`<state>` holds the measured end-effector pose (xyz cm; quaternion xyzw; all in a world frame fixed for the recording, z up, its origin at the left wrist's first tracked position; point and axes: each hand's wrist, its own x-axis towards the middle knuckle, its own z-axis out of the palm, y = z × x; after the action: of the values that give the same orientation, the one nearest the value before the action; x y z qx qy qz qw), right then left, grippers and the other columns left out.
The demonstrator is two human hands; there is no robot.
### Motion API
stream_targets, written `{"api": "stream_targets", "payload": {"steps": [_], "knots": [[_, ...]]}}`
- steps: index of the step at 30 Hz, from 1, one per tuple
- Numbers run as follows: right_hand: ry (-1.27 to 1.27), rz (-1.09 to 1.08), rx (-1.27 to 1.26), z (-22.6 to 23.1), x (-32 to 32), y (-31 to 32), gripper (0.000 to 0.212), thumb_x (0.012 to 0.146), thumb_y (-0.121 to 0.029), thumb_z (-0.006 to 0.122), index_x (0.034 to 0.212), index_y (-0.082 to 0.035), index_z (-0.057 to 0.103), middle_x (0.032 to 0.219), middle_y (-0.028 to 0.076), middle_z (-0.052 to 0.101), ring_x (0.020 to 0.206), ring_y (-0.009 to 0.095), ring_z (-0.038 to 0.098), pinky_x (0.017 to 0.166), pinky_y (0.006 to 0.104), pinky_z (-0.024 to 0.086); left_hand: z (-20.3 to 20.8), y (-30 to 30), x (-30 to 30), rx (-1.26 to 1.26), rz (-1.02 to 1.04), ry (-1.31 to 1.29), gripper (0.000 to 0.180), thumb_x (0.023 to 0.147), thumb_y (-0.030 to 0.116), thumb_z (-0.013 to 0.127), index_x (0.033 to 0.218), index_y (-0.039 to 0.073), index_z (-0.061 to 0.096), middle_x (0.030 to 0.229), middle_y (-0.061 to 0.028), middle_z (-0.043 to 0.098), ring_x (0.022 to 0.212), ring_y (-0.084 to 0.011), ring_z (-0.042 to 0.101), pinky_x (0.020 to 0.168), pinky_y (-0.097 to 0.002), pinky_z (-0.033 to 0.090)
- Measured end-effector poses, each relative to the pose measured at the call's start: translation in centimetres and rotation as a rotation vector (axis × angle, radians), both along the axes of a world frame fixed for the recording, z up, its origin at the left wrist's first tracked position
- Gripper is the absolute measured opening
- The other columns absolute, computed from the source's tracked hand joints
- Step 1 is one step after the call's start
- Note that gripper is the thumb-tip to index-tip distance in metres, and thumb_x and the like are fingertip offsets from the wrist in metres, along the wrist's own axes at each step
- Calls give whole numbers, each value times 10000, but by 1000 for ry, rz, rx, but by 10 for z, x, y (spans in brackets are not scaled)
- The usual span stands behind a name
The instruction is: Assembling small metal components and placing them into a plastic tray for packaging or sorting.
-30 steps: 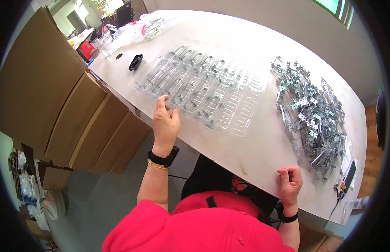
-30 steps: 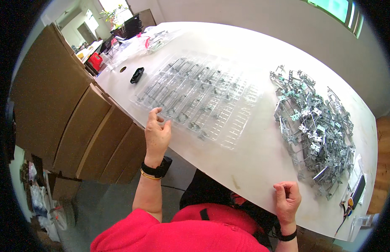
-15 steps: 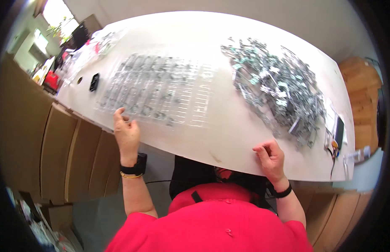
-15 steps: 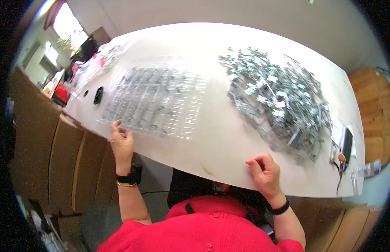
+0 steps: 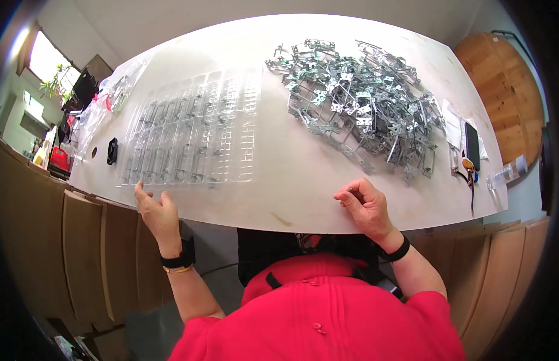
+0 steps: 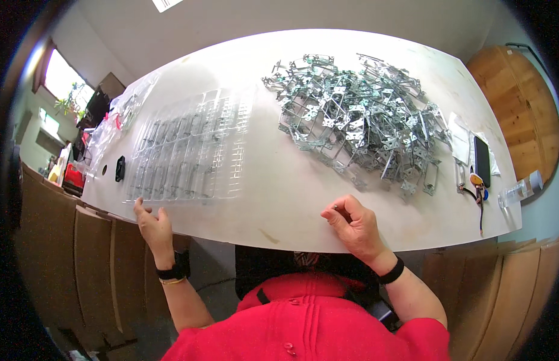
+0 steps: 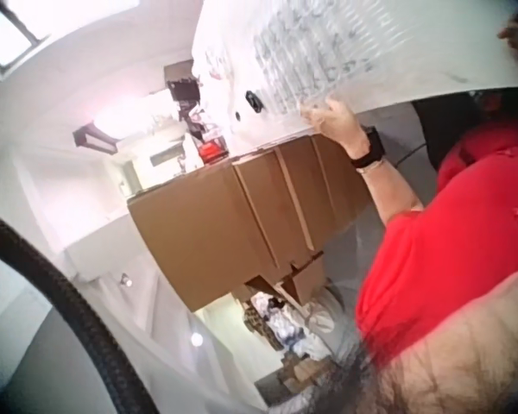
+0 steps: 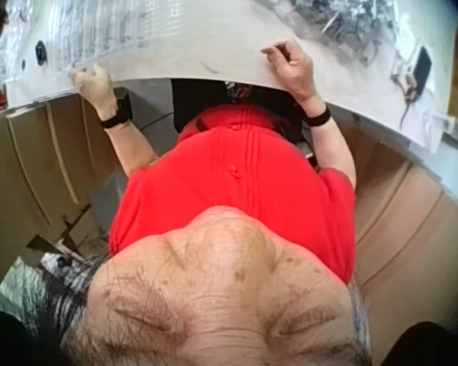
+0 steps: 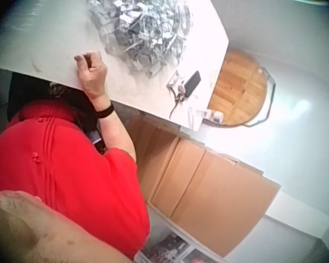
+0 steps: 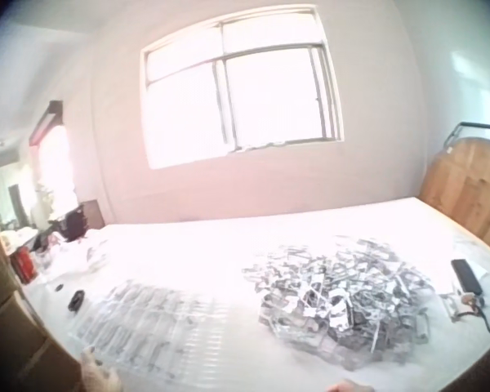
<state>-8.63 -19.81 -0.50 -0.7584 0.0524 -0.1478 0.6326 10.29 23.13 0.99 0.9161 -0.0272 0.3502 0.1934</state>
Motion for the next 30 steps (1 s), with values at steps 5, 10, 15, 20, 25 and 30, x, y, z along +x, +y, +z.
{"api": "stream_targets", "payload": {"steps": [5,10,15,20,25,30], "knots": [[-13,-1,-40,-2,0,-2,197,1041,-191,756,1009,-34,641,793,-17,640,722,47,539,650,240,466,63,-89,-46,-257,-115,42,461,957,29,729,1394,2,585,1100,-115,643,816,-150,590,731,-324,523],[-18,8,-81,-3,1,-4,216,1024,-194,777,995,-34,634,768,-10,625,698,46,519,627,250,458,87,-181,-64,-225,-617,275,345,959,45,734,1291,-8,655,1099,-144,664,768,-168,611,699,-318,523],[-48,16,-57,-3,3,-1,222,1015,-196,785,984,-32,638,742,-4,607,678,57,512,615,260,454,78,-254,-51,-37,-810,417,411,954,76,691,1345,-19,606,1163,-257,670,934,-381,694,823,-460,557],[-64,12,-47,-6,2,-3,216,1006,-187,791,978,-33,642,737,6,608,668,67,515,608,273,454,61,-288,-25,155,-836,603,445,955,90,655,1372,-35,561,1167,-305,660,1089,-501,660,938,-527,541],[-58,34,-71,0,0,-3,232,997,-202,796,980,-32,639,741,67,633,637,125,544,605,311,474,44,-294,-4,208,-822,620,309,949,88,653,1216,-51,586,1129,-296,660,1070,-495,659,925,-539,536],[-77,33,-104,0,1,-3,239,990,-205,799,983,-29,638,755,99,645,635,166,571,610,331,486,33,-292,-1,218,-870,539,217,940,100,657,1094,-36,586,1083,-292,661,1029,-493,656,907,-552,525]]}}
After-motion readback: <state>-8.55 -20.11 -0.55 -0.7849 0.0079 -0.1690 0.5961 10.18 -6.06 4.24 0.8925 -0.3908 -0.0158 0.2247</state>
